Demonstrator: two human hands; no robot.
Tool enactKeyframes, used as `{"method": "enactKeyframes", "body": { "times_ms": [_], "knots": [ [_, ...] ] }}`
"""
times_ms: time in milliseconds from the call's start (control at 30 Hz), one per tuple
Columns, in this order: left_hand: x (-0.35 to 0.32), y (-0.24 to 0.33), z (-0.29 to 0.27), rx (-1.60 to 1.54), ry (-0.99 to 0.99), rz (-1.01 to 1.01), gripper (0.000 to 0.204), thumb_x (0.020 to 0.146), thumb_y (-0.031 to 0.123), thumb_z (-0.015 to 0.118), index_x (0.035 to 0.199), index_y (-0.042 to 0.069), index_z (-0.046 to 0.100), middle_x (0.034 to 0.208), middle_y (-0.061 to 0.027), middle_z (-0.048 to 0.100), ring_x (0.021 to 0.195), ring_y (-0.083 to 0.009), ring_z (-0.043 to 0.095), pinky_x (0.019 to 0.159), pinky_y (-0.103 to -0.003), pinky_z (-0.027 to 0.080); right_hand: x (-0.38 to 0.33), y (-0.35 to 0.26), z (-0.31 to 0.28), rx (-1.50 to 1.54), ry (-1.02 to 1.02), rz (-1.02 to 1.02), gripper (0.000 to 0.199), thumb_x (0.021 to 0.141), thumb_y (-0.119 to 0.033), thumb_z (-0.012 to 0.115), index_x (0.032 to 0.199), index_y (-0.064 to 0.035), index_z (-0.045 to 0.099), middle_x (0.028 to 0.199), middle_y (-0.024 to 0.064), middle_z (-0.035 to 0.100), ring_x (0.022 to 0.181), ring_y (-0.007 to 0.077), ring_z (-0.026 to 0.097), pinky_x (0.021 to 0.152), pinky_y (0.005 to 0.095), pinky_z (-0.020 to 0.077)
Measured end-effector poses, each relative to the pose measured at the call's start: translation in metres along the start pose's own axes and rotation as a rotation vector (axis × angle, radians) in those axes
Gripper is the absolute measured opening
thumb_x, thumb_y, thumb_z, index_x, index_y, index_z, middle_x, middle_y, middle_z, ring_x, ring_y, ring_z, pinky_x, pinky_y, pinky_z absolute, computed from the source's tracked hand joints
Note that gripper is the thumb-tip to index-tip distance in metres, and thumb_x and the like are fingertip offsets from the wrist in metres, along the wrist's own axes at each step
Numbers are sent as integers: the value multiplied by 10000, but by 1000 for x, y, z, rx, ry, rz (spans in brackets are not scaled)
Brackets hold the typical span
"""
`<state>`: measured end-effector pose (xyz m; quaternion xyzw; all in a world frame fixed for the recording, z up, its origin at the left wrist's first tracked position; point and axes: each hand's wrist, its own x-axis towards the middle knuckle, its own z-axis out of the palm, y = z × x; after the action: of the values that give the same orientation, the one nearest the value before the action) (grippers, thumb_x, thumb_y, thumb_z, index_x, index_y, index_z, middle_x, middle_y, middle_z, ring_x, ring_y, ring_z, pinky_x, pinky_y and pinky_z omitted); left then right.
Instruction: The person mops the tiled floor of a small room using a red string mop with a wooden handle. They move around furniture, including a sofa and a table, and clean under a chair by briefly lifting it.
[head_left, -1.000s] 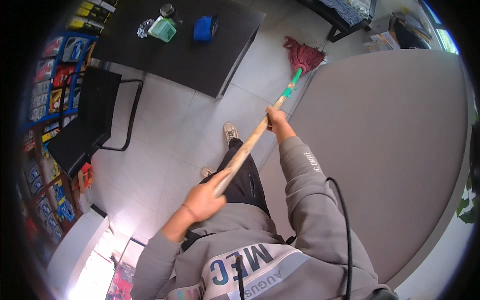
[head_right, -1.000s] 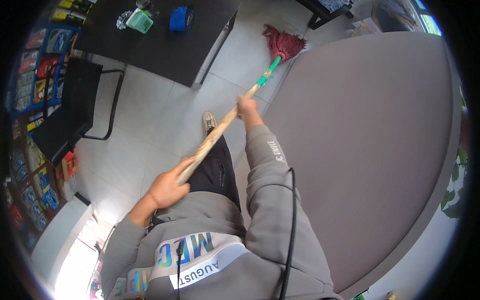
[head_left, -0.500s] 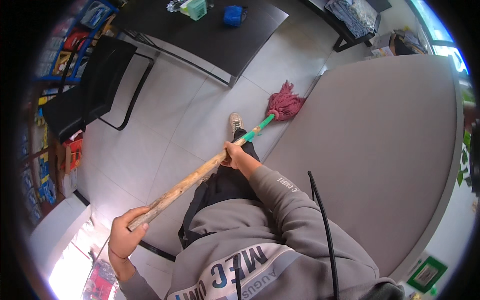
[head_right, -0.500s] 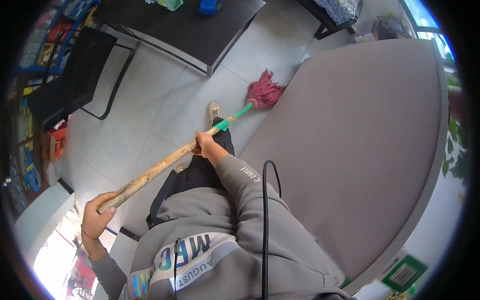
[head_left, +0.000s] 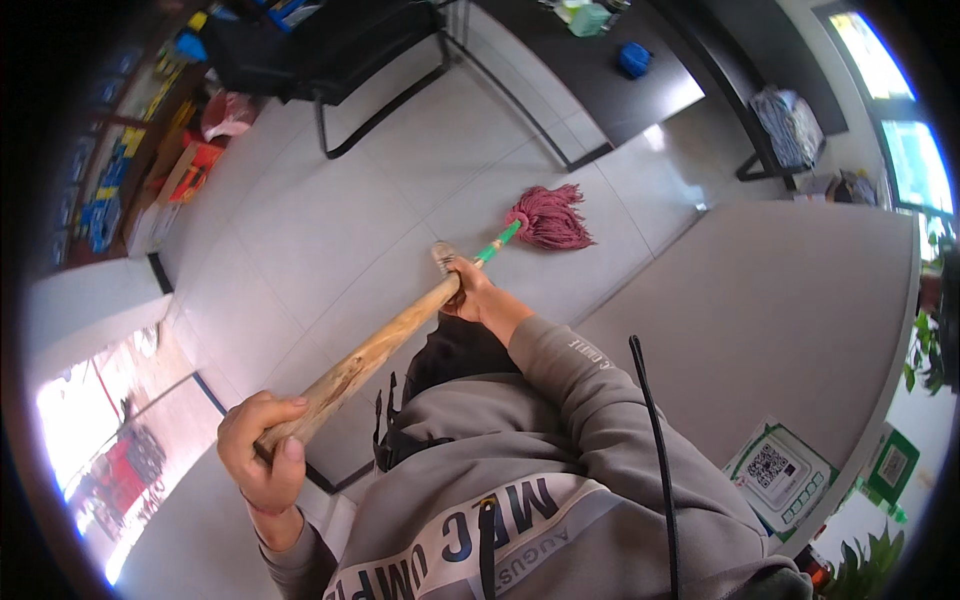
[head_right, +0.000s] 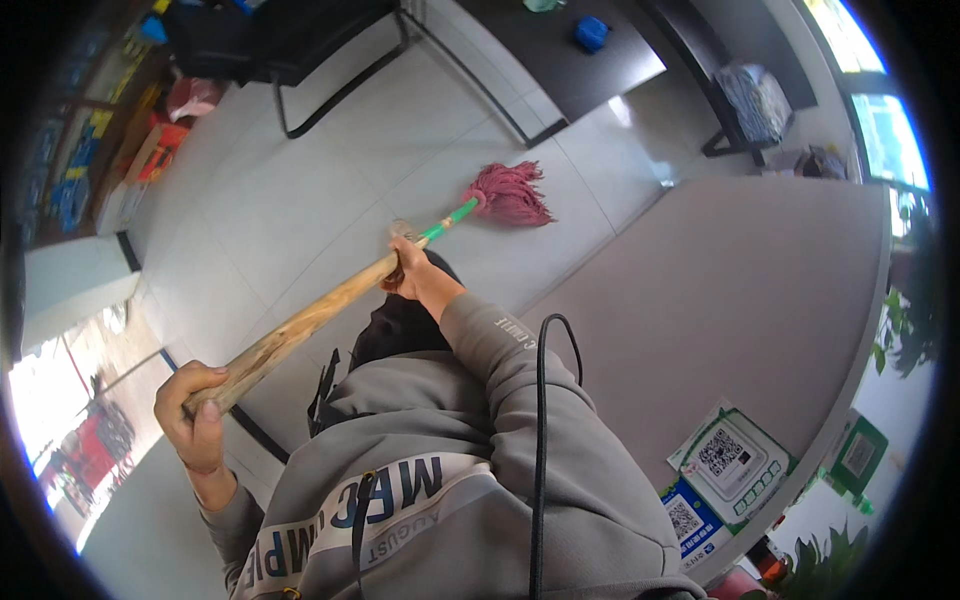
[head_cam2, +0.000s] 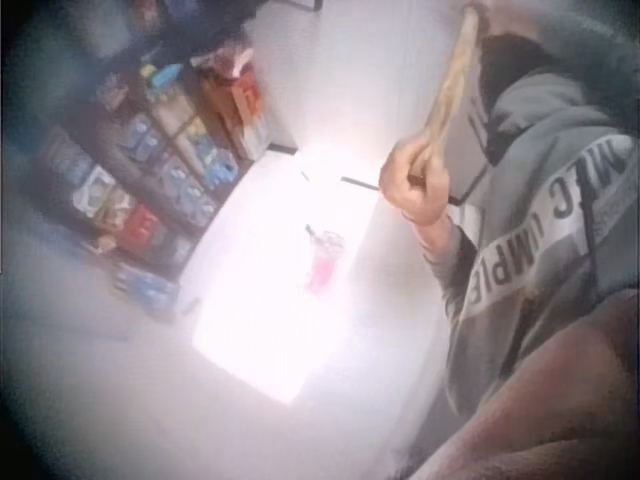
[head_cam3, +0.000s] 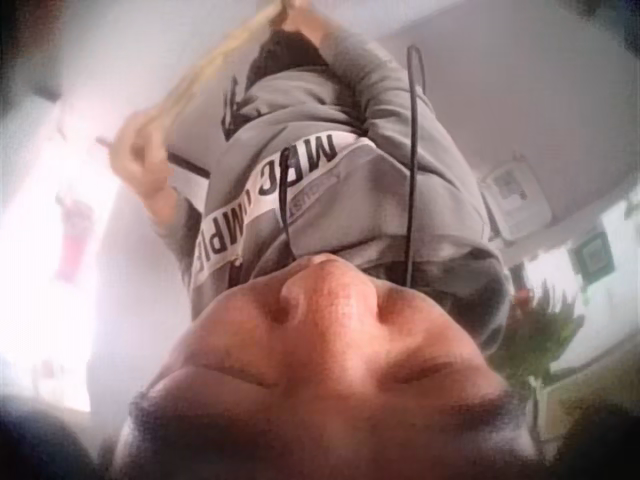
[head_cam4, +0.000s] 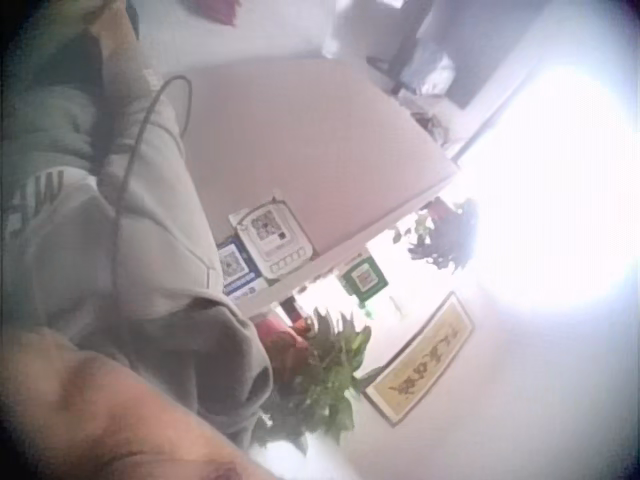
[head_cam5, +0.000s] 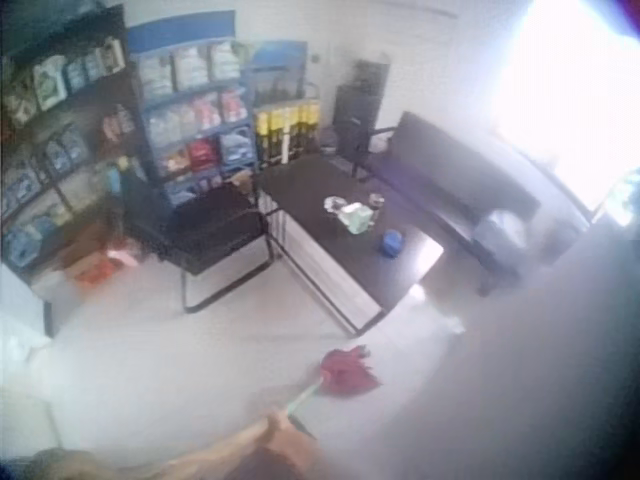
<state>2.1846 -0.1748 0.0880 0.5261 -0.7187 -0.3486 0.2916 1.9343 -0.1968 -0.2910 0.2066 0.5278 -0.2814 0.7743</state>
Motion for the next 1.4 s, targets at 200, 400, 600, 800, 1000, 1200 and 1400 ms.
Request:
{"method": "enactKeyframes", "body": {
  "times_ms": [200,400,600,800,1000,1200,1400],
  "knots": [
    [-33,-74,-91,-56,323,15,472,872,420,566,774,-41,582,640,-115,512,574,-205,475,579,-351,406,41,60,130,-163,-215,145,277,832,-384,552,826,-109,516,752,55,570,670,237,603,619,376,533],
    [-51,-152,-207,-134,573,-73,503,912,447,545,724,-20,545,615,-103,466,565,-206,453,553,-355,380,104,139,290,-294,-242,216,317,868,-426,497,891,-110,519,794,60,565,653,225,570,594,402,528],
    [-69,-206,-315,19,742,-153,511,895,481,579,701,9,586,555,-56,456,492,-221,491,476,-339,396,161,226,446,-448,-294,398,355,875,-444,494,904,-93,538,871,61,571,725,226,582,667,366,519],
    [-124,-274,-428,107,676,-189,214,760,252,650,771,40,682,547,-26,419,478,-216,485,462,-326,427,248,341,601,-696,-349,658,422,856,-470,513,909,-53,543,835,59,607,738,230,616,654,375,522],
    [-177,-379,-533,243,736,-231,170,729,227,674,776,64,668,562,-18,432,470,-205,462,452,-318,401,318,509,757,-1024,-268,618,396,809,-418,566,767,-25,536,614,62,531,541,199,567,565,325,524],
    [-190,-465,-667,354,732,-329,195,687,178,732,833,88,638,639,-6,439,518,-192,438,475,-313,380,398,649,949,-1091,-163,739,289,824,-324,618,800,-77,472,609,19,531,497,166,529,507,327,512],
    [-258,-505,-730,542,932,-991,355,612,88,660,965,62,645,685,-55,477,599,-241,508,550,-352,441,440,845,1058,-1367,-444,634,122,866,-211,566,832,-124,487,649,33,535,520,174,535,480,331,489]
  ]
}}
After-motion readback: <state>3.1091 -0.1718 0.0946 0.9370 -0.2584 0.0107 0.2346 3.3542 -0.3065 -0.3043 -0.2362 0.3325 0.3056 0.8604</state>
